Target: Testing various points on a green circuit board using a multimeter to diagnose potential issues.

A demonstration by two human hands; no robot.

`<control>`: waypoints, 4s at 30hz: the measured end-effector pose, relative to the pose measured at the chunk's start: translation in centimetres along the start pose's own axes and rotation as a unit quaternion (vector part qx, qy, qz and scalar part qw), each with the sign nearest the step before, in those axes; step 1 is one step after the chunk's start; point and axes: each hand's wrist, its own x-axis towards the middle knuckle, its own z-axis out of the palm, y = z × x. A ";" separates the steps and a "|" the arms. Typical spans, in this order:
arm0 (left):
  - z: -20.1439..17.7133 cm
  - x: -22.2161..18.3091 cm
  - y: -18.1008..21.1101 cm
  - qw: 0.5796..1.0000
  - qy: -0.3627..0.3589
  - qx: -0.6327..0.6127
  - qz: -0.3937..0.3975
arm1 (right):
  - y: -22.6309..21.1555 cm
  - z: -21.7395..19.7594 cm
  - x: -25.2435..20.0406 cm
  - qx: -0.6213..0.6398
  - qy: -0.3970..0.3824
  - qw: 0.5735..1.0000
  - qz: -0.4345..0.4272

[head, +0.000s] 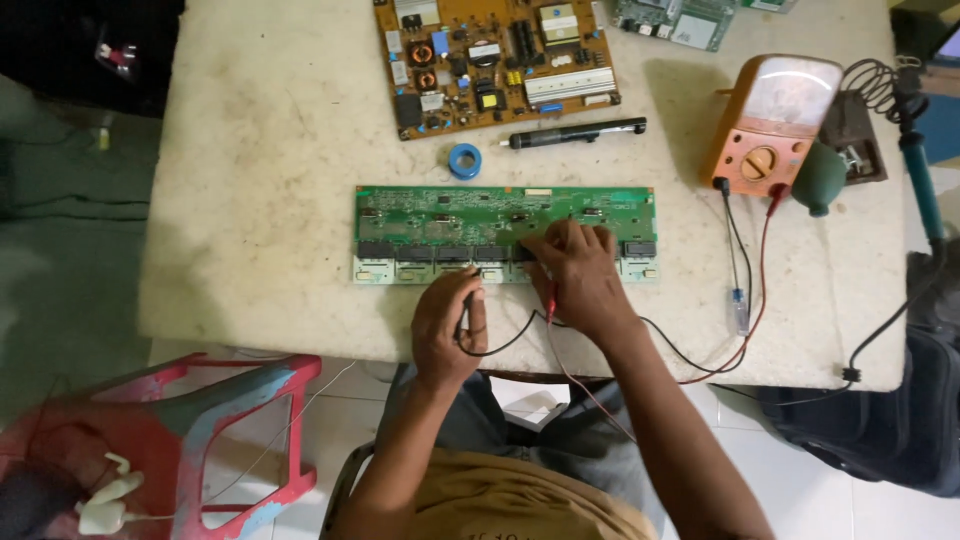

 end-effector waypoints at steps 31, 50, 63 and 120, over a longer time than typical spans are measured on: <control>3.9 0.7 3.2 0.974 -0.185 -0.127 -0.021 | 1.7 0.0 -7.5 0.451 0.226 0.853 0.136; 3.8 1.0 3.4 0.963 -0.230 -0.132 -0.047 | 1.2 -1.0 -6.7 0.382 0.218 0.884 0.156; 3.9 1.0 3.1 0.963 -0.239 -0.123 -0.036 | 1.0 -1.1 -6.7 0.394 0.215 0.878 0.166; 4.2 0.4 3.2 0.964 -0.239 -0.109 -0.031 | 1.0 -0.7 -6.9 0.417 0.218 0.858 0.205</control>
